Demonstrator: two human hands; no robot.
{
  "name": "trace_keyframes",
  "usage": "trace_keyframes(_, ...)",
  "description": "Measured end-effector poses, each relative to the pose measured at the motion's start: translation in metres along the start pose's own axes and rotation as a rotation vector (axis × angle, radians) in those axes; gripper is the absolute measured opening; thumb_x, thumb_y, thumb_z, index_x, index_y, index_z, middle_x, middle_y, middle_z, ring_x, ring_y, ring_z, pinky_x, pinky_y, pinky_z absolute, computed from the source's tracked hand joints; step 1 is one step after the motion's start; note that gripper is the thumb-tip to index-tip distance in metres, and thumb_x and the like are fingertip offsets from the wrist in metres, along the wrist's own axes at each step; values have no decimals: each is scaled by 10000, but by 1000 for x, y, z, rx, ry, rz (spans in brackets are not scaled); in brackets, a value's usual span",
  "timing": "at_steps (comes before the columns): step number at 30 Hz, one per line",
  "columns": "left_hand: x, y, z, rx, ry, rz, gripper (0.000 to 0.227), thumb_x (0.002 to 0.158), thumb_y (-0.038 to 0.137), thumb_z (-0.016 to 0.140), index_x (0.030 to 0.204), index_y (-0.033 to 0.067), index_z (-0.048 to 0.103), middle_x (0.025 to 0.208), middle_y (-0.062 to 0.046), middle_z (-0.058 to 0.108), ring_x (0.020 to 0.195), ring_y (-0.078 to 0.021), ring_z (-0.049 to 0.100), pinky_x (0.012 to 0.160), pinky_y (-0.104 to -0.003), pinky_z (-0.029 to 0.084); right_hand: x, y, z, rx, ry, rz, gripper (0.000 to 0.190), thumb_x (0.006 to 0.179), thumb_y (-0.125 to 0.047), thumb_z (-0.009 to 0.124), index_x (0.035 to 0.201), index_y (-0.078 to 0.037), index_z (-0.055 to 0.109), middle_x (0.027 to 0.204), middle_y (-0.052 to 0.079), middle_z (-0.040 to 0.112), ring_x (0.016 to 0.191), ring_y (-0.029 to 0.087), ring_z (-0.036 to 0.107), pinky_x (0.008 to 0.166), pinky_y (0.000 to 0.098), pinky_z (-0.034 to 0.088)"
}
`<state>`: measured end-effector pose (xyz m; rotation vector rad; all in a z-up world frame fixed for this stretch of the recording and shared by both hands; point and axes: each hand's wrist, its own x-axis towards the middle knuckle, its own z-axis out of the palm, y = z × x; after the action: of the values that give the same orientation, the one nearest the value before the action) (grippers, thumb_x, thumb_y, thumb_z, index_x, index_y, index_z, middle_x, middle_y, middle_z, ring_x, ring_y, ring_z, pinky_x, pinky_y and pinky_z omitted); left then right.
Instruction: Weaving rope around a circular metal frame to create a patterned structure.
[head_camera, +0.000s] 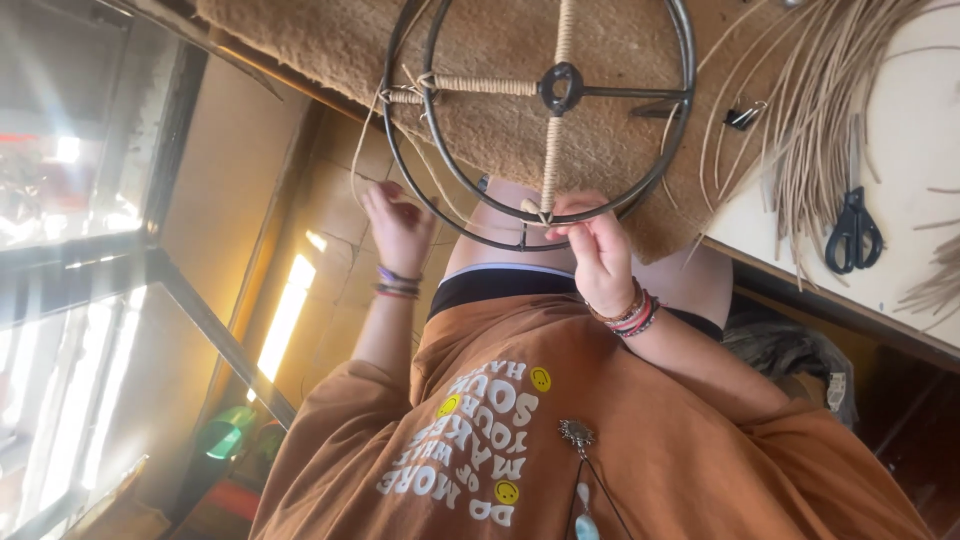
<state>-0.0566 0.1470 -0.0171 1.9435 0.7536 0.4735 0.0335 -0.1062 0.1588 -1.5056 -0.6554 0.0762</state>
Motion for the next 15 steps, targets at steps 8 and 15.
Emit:
trace_keyframes(8,-56,123,46,-1194,-699,-450,307,990,176,541,1250,32,620,898,-61,644,735,-119,627,646,-215,482,-15,22,3,144,97,91,270,1133,-166,350,997,1,512,771,38,444,681,163,514,573,276,463)
trace_keyframes(15,-44,102,87,-1511,-799,-425,465,899,293,558,1291,49,500,790,-121,620,752,-191,634,699,-292,510,-11,22,2,183,198,132,234,1137,-168,311,1071,-6,466,817,23,378,736,142,466,533,236,460)
